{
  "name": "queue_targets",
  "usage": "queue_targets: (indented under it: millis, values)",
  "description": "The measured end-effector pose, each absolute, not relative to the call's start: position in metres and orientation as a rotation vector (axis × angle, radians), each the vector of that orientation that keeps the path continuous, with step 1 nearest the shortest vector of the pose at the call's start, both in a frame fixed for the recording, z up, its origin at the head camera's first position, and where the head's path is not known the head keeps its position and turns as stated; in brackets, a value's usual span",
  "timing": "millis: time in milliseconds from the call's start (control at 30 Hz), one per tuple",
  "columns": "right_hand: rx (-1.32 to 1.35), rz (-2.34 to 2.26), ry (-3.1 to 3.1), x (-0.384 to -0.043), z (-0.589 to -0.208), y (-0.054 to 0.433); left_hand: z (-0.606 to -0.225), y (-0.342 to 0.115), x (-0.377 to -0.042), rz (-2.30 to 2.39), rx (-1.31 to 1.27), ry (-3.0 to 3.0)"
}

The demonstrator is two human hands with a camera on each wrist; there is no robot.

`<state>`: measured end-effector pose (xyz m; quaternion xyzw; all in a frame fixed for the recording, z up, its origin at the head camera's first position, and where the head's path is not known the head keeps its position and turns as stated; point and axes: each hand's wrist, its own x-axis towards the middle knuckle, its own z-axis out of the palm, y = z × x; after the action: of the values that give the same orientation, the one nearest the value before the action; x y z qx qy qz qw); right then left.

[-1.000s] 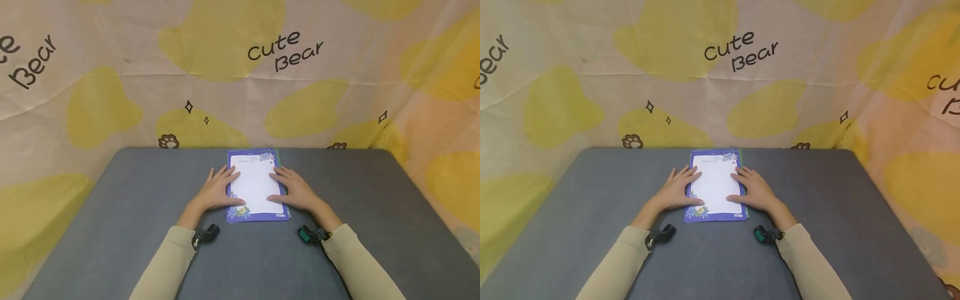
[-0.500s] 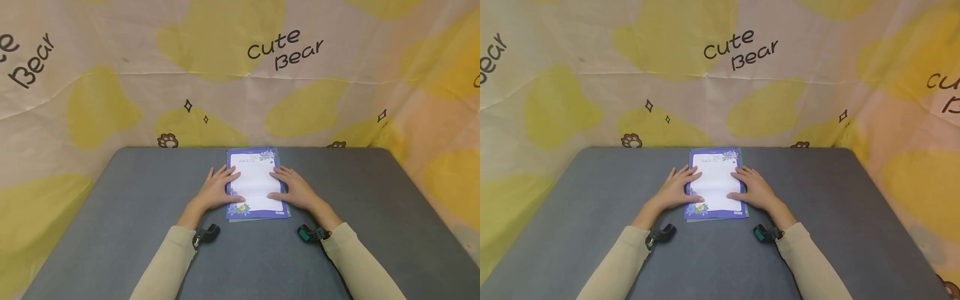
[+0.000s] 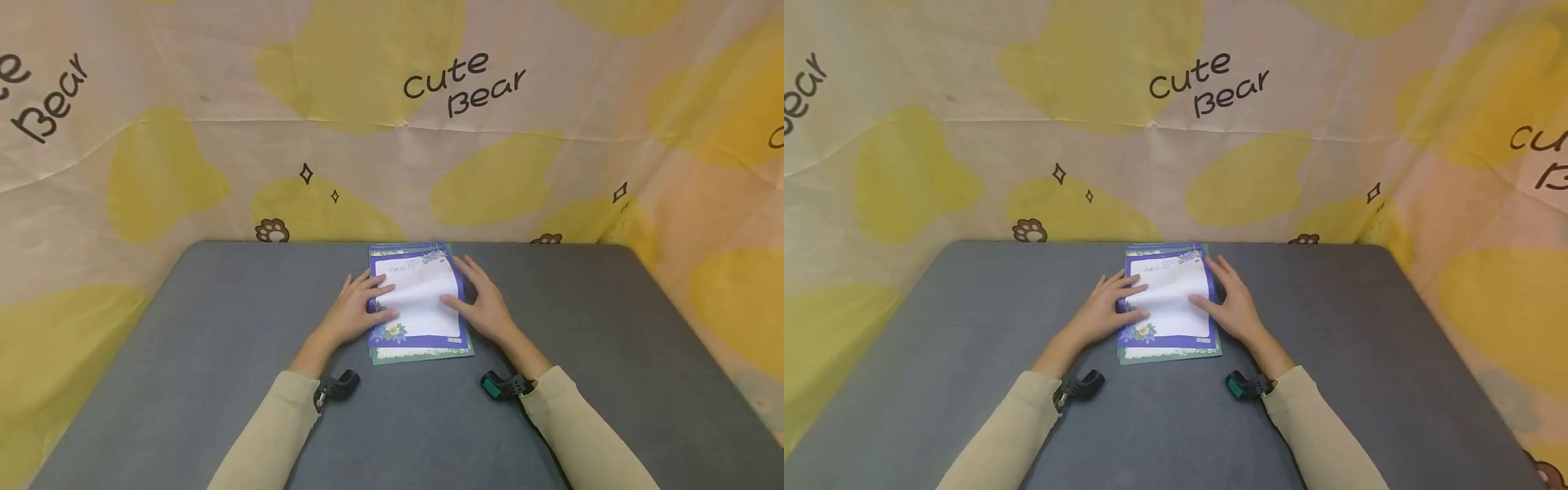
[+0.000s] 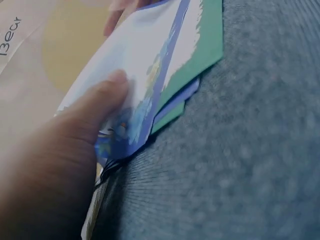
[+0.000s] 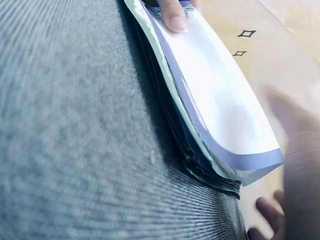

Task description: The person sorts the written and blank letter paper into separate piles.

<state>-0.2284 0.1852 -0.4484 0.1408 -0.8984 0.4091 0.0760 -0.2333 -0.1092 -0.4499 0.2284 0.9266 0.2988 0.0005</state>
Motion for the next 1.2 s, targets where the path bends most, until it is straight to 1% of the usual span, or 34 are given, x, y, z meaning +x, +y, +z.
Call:
queue_targets:
  millis: [67, 133, 333, 567, 867, 1033, 1200]
  values:
    - [0.306, 1.314, -2.659, -0.228, -0.447, 0.184, -0.45, -0.108, -0.233, 0.971, 0.725, 2.914]
    - [0.257, 1.419, -2.616, -0.227, -0.445, 0.183, -0.45, -0.107, -0.232, 1.006, 0.733, 2.92]
    - [0.227, 1.621, -2.56, -0.227, -0.443, 0.18, -0.448, -0.102, -0.23, 1.051, 0.749, 2.891]
    - [0.153, 1.626, -2.537, -0.226, -0.443, 0.18, -0.447, -0.1, -0.227, 1.033, 0.682, 2.863]
    - [0.16, 1.744, -2.494, -0.225, -0.446, 0.182, -0.447, -0.1, -0.227, 1.004, 0.608, 2.867]
    - [0.155, 1.777, -2.47, -0.225, -0.445, 0.183, -0.446, -0.096, -0.226, 1.141, 0.45, 3.001]
    - [0.155, 1.792, -2.443, -0.224, -0.445, 0.183, -0.442, -0.092, -0.225, 1.452, 0.276, 2.981]
